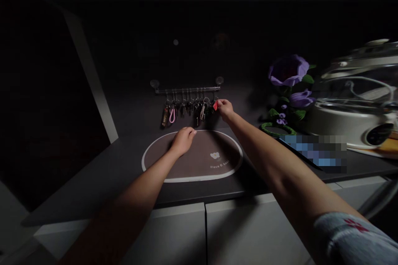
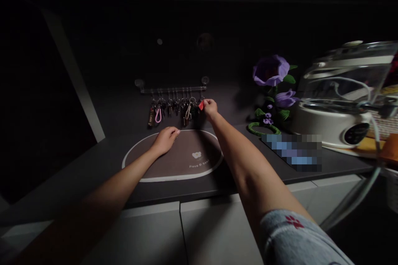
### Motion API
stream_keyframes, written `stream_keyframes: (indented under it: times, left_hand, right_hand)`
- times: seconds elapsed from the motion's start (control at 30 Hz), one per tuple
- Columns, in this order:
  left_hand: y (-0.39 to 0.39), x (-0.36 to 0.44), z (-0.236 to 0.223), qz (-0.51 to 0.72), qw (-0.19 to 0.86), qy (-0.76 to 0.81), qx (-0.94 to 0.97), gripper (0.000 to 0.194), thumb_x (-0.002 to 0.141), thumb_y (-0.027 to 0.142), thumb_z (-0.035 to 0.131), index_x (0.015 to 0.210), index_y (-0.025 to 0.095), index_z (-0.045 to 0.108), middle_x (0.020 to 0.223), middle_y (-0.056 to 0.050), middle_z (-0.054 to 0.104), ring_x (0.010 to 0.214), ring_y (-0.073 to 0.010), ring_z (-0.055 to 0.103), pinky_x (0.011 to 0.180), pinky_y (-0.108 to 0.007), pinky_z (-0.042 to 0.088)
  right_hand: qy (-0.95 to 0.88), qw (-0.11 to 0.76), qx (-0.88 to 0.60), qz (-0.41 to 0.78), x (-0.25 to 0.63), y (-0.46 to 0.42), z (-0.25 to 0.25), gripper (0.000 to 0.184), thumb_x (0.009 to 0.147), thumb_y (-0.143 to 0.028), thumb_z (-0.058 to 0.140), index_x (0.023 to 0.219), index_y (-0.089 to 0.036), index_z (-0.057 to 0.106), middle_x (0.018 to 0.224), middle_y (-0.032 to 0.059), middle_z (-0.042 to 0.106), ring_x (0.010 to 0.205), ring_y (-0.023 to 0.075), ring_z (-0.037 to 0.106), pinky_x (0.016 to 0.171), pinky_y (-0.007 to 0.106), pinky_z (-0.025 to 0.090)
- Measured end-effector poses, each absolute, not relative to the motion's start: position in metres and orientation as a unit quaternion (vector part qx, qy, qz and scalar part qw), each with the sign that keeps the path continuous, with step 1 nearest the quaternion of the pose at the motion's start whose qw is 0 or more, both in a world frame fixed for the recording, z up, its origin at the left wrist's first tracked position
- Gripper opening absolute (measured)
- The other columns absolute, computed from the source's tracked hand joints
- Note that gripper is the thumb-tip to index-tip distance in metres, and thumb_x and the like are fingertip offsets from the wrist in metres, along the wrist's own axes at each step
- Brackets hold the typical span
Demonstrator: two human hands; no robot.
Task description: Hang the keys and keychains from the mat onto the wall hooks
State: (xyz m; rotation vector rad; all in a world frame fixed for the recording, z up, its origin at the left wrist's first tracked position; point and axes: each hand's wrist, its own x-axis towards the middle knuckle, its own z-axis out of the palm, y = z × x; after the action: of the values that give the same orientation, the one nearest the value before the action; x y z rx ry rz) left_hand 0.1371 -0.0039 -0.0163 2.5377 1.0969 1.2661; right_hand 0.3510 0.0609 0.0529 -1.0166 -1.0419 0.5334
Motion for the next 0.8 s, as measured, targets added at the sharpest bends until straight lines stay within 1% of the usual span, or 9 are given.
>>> stream_keyframes:
  times: [0.1, 0.23, 0.37, 0.43, 0.5, 0.6, 0.67, 0.73, 0.8]
  left_hand:
    - [-0.003, 0.137, -0.018, 0.417, 0.054, 0.363, 0.832, 0.020, 0.083, 0.024, 0.044, 0.077, 0.016, 0.061, 0.078, -0.007, 0.062, 0.078, -0.0178, 0.054, 0.072, -0.029, 0.039]
    - [-0.002, 0.136, -0.018, 0.418, 0.066, 0.373, 0.826, 0.018, 0.081, 0.024, 0.046, 0.079, 0.015, 0.062, 0.080, -0.007, 0.062, 0.077, -0.0174, 0.054, 0.071, -0.029, 0.040]
    - [-0.003, 0.133, -0.018, 0.424, 0.083, 0.379, 0.818, 0.014, 0.078, 0.021, 0.050, 0.080, 0.015, 0.063, 0.077, -0.005, 0.061, 0.073, -0.0154, 0.053, 0.069, -0.028, 0.041]
    - [-0.004, 0.131, -0.017, 0.434, 0.093, 0.384, 0.810, 0.014, 0.075, 0.020, 0.052, 0.082, 0.015, 0.063, 0.076, -0.005, 0.060, 0.070, -0.0144, 0.052, 0.068, -0.028, 0.042]
    - [-0.006, 0.130, -0.014, 0.449, 0.112, 0.392, 0.795, 0.017, 0.073, 0.019, 0.055, 0.087, 0.015, 0.063, 0.075, -0.004, 0.059, 0.068, -0.0135, 0.051, 0.068, -0.028, 0.042]
    - [-0.012, 0.130, -0.001, 0.457, 0.179, 0.411, 0.769, 0.032, 0.070, 0.018, 0.058, 0.102, 0.013, 0.060, 0.071, -0.002, 0.058, 0.062, -0.0114, 0.050, 0.064, -0.026, 0.042]
    - [-0.019, 0.130, 0.014, 0.458, 0.226, 0.412, 0.755, 0.049, 0.069, 0.020, 0.061, 0.116, 0.012, 0.053, 0.066, 0.001, 0.056, 0.058, -0.0100, 0.049, 0.062, -0.024, 0.041]
    - [-0.030, 0.127, 0.031, 0.469, 0.252, 0.389, 0.752, 0.068, 0.066, 0.020, 0.063, 0.130, 0.012, 0.040, 0.062, 0.004, 0.053, 0.057, -0.0091, 0.048, 0.061, -0.023, 0.041]
    - [-0.044, 0.121, 0.046, 0.489, 0.262, 0.336, 0.761, 0.085, 0.064, 0.018, 0.065, 0.139, 0.017, 0.023, 0.061, 0.006, 0.052, 0.057, -0.0079, 0.048, 0.063, -0.023, 0.040]
  right_hand:
    - [-0.440, 0.716, -0.474, 0.263, 0.351, 0.060, 0.051, 0.014, 0.079, -0.029, 0.050, 0.074, -0.016, 0.050, 0.050, -0.0050, 0.048, 0.046, 0.0065, 0.044, 0.048, 0.018, 0.039]
    - [-0.425, 0.714, -0.470, 0.297, 0.350, 0.056, 0.049, 0.007, 0.080, -0.023, 0.048, 0.083, -0.017, 0.050, 0.060, -0.0035, 0.053, 0.048, 0.0065, 0.048, 0.048, 0.019, 0.041]
    - [-0.400, 0.719, -0.487, 0.294, 0.350, 0.048, 0.043, 0.015, 0.077, -0.022, 0.053, 0.091, -0.018, 0.050, 0.065, -0.0031, 0.053, 0.048, 0.0060, 0.047, 0.047, 0.019, 0.041]
    - [-0.403, 0.707, -0.512, 0.274, 0.348, 0.040, 0.038, 0.018, 0.074, -0.025, 0.056, 0.090, -0.018, 0.052, 0.062, -0.0033, 0.052, 0.047, 0.0057, 0.045, 0.045, 0.018, 0.039]
    - [-0.411, 0.690, -0.533, 0.265, 0.344, 0.029, 0.033, 0.018, 0.073, -0.028, 0.056, 0.087, -0.016, 0.054, 0.058, -0.0036, 0.050, 0.045, 0.0055, 0.042, 0.045, 0.017, 0.038]
    - [-0.415, 0.671, -0.547, 0.280, 0.331, 0.004, 0.029, 0.016, 0.070, -0.026, 0.057, 0.081, -0.014, 0.057, 0.054, -0.0032, 0.048, 0.044, 0.0056, 0.041, 0.044, 0.018, 0.039]
    - [-0.422, 0.658, -0.550, 0.295, 0.319, -0.015, 0.030, 0.013, 0.068, -0.022, 0.058, 0.077, -0.013, 0.057, 0.054, -0.0019, 0.048, 0.044, 0.0064, 0.042, 0.045, 0.020, 0.040]
    - [-0.433, 0.651, -0.541, 0.311, 0.307, -0.036, 0.035, 0.013, 0.068, -0.020, 0.057, 0.079, -0.014, 0.057, 0.060, -0.0007, 0.050, 0.046, 0.0069, 0.044, 0.047, 0.022, 0.042]
    - [-0.472, 0.660, -0.487, 0.323, 0.296, -0.057, 0.040, 0.027, 0.068, -0.021, 0.058, 0.094, -0.018, 0.057, 0.068, -0.0010, 0.053, 0.051, 0.0071, 0.045, 0.052, 0.023, 0.044]
